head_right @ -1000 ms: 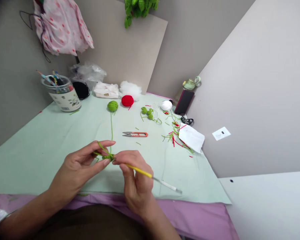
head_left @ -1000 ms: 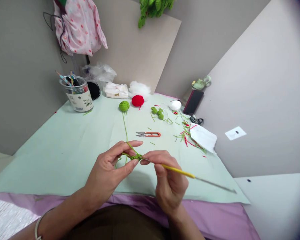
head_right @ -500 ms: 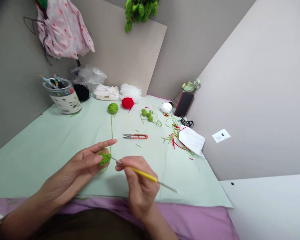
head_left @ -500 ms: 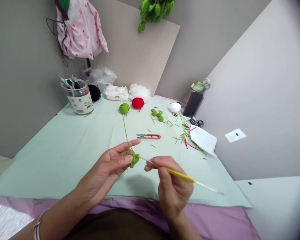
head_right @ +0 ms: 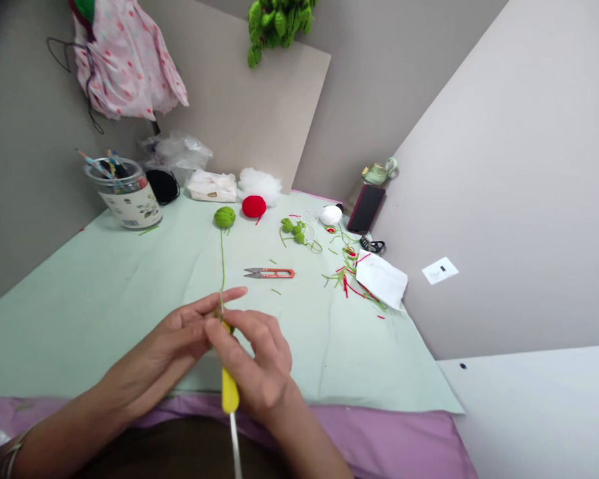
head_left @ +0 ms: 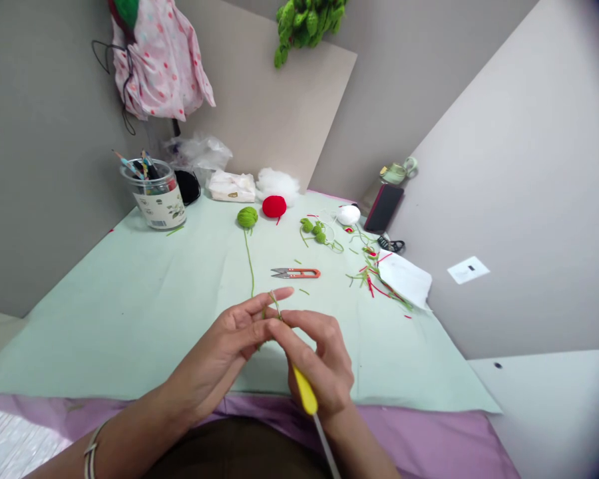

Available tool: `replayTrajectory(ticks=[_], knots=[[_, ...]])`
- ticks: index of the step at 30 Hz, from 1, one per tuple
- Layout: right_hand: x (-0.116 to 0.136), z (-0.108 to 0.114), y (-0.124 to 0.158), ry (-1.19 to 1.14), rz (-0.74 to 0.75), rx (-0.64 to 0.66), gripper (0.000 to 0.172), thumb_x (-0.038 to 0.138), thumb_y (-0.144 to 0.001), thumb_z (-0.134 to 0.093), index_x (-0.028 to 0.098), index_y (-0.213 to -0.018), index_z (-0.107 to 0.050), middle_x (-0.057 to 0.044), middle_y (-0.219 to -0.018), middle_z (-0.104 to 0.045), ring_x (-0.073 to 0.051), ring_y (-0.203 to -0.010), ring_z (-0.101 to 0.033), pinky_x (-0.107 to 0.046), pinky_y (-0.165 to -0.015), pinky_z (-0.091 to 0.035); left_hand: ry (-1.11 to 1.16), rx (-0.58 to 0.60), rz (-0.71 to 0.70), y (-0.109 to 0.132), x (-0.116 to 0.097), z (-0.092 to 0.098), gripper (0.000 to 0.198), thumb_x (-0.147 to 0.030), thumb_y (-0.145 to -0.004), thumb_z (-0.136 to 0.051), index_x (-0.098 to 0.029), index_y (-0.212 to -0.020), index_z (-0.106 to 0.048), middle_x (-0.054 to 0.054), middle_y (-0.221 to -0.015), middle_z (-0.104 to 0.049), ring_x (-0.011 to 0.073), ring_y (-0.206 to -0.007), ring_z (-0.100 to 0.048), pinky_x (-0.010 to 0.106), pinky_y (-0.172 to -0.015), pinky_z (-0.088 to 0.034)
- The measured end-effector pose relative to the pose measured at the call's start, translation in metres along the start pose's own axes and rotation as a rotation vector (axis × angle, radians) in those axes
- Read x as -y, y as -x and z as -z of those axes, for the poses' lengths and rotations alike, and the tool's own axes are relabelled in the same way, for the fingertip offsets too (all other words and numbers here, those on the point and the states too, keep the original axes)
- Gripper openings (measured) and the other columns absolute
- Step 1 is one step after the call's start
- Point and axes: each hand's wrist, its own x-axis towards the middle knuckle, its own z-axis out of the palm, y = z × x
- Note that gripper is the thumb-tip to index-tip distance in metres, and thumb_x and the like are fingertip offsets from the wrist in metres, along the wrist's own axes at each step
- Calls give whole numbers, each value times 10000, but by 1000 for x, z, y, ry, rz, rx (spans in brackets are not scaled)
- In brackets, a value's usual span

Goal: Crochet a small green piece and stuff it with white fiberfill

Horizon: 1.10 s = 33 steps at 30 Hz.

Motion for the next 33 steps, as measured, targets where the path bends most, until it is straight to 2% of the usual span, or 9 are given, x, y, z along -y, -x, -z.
replayTrajectory(ticks=[2,6,11,17,22,33], knots=[[-1,2,-2,-137,-99,-50,373,74,-1013,-619,297,-1265,-781,-72,-1060,-782,-207,-947,-736,-354,-782,-625,65,21,53,-1,-2,3,443,-348,-790,-933,-231,-1208,-843,28,-940,-739,159,-911,-623,281,-936,-483],[-2,4,-11,-550,-411,-137,222,206,-1064,-600,279,-1087,-808,-23,-874,-743,-155,-741,-680,-317,-694,-590,-15,-48,-38,1,-6,4,393,-333,-778,-938,-254,-1155,-863,-4,-865,-700,133,-857,-596,237,-878,-475],[-7,0,-15,-649,-502,-46,161,244,-1032,-674,281,-1041,-831,-42,-972,-791,-177,-905,-715,-306,-773,-590,-239,-41,-128,5,-2,1,386,-348,-817,-916,-362,-1196,-845,2,-953,-754,176,-963,-630,309,-981,-484],[-10,0,-18,-866,-636,-106,141,306,-1033,-682,248,-989,-803,-18,-915,-772,-123,-775,-694,-252,-731,-576,-287,-55,-150,6,-2,4,397,-370,-825,-899,-364,-1217,-833,5,-977,-685,186,-990,-616,317,-981,-481],[-8,3,-21,-905,-664,-72,182,333,-1050,-655,229,-959,-773,-10,-870,-759,-112,-756,-689,-245,-745,-574,-318,-60,-175,7,-3,5,362,-365,-839,-883,-383,-1198,-838,-8,-950,-642,164,-951,-583,285,-948,-469],[-2,9,-16,-722,-554,-52,182,293,-1082,-600,249,-1023,-766,-22,-927,-753,-144,-835,-697,-305,-790,-571,-384,-73,-240,8,-4,5,329,-304,-854,-863,-393,-1170,-849,-11,-889,-631,164,-889,-560,293,-911,-473]])
